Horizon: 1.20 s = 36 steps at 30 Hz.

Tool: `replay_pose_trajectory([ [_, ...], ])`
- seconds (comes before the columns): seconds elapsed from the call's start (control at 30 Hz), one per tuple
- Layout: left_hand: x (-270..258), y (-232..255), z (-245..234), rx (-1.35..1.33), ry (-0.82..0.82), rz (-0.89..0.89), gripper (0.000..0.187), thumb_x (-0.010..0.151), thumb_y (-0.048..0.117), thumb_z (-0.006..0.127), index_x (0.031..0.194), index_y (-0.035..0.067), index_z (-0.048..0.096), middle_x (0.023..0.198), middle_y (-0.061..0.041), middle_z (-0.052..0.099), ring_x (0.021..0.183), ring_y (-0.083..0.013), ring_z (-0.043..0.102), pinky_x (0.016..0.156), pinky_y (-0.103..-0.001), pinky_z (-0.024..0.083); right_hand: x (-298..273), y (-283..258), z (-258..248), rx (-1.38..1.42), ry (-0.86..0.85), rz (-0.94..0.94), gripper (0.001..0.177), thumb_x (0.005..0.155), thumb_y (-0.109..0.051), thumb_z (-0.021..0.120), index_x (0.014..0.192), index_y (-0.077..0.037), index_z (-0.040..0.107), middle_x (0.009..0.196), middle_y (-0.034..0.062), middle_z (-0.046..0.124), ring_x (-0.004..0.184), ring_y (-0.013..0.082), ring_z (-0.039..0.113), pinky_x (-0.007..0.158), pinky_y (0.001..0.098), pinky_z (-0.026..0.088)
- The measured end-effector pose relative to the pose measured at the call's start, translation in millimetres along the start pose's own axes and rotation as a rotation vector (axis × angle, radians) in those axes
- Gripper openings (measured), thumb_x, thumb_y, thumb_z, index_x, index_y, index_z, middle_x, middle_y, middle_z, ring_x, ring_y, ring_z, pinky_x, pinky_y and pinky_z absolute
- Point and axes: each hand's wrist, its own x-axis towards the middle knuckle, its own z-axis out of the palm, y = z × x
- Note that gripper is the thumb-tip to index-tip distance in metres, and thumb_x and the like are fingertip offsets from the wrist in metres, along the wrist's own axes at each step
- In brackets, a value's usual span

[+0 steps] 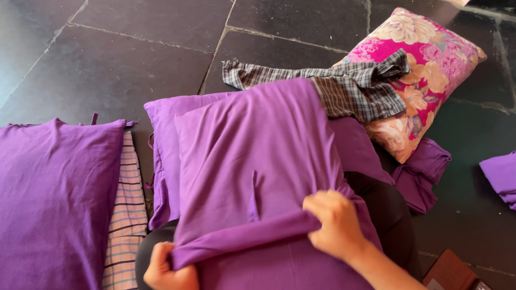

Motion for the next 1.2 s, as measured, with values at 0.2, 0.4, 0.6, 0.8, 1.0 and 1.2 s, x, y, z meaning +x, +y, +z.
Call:
replay_pose_trajectory([
  [0.2, 9, 48, -4, 0.152, -0.415, 0.534, 0.03, 0.063, 0.004, 0.071, 0.092, 0.0, 0.064, 0.089, -0.016, 0.065, 0.085, -0.0368, 0.064, 0.077, -0.041, 0.052, -23, 18, -9, 0.132, 0.016, -0.022, 0.036, 0.061, -0.013, 0.078, 0.094, -0.009, 0.064, 0.102, 0.011, 0.064, 0.101, 0.0305, 0.061, 0.09, 0.0388, 0.046],
  [0.4, 1, 62, -11, 0.17, -0.449, 0.435, 0.027, 0.062, 0.008, 0.071, 0.088, 0.005, 0.062, 0.103, -0.012, 0.064, 0.098, -0.0331, 0.063, 0.082, -0.041, 0.053, -26, 153, 15, 0.72, -0.002, 0.694, 0.069, 0.087, -0.045, 0.073, 0.14, -0.008, 0.051, 0.133, 0.0088, 0.057, 0.121, 0.0233, 0.054, 0.1, 0.0355, 0.045],
  [0.6, 3, 47, -1, 0.321, -0.352, 0.136, 0.026, 0.068, 0.009, 0.067, 0.091, -0.001, 0.062, 0.131, -0.017, 0.064, 0.097, -0.0352, 0.067, 0.075, -0.04, 0.053, 30, 180, 53, 1.2, -0.233, 1.276, 0.079, 0.085, -0.044, 0.073, 0.146, -0.001, 0.046, 0.136, 0.0176, 0.061, 0.12, 0.0283, 0.061, 0.103, 0.0425, 0.05],
  [0.8, 10, 50, 16, 0.105, -0.346, 0.195, 0.023, 0.072, 0.006, 0.063, 0.094, 0.0, 0.061, 0.128, -0.015, 0.068, 0.109, -0.0353, 0.069, 0.09, -0.039, 0.053, 105, 115, -44, 0.813, -0.214, 0.595, 0.083, 0.087, -0.032, 0.074, 0.152, 0.001, 0.037, 0.149, 0.012, 0.053, 0.131, 0.0188, 0.054, 0.112, 0.0335, 0.04],
  [1.0, -8, 93, 86, 0.06, -0.719, 0.029, 0.061, 0.076, 0.006, 0.064, 0.136, 0.007, 0.056, 0.126, -0.018, 0.069, 0.118, -0.0369, 0.066, 0.097, -0.039, 0.051, 132, -2, -164, 0.822, -0.163, 0.073, 0.063, 0.095, -0.027, 0.068, 0.147, -0.002, 0.044, 0.143, 0.006, 0.054, 0.132, 0.0172, 0.053, 0.114, 0.0341, 0.041],
  [1.2, 10, 91, 104, -0.129, -0.501, 0.2, 0.058, 0.095, 0.007, 0.062, 0.149, 0.0, 0.043, 0.139, -0.02, 0.059, 0.132, -0.0301, 0.059, 0.112, -0.039, 0.048, 115, -105, -71, 0.267, -0.051, -0.279, 0.018, 0.098, -0.012, 0.059, 0.113, -0.009, 0.07, 0.129, 0.0131, 0.067, 0.14, 0.0381, 0.048, 0.121, 0.047, 0.037],
])
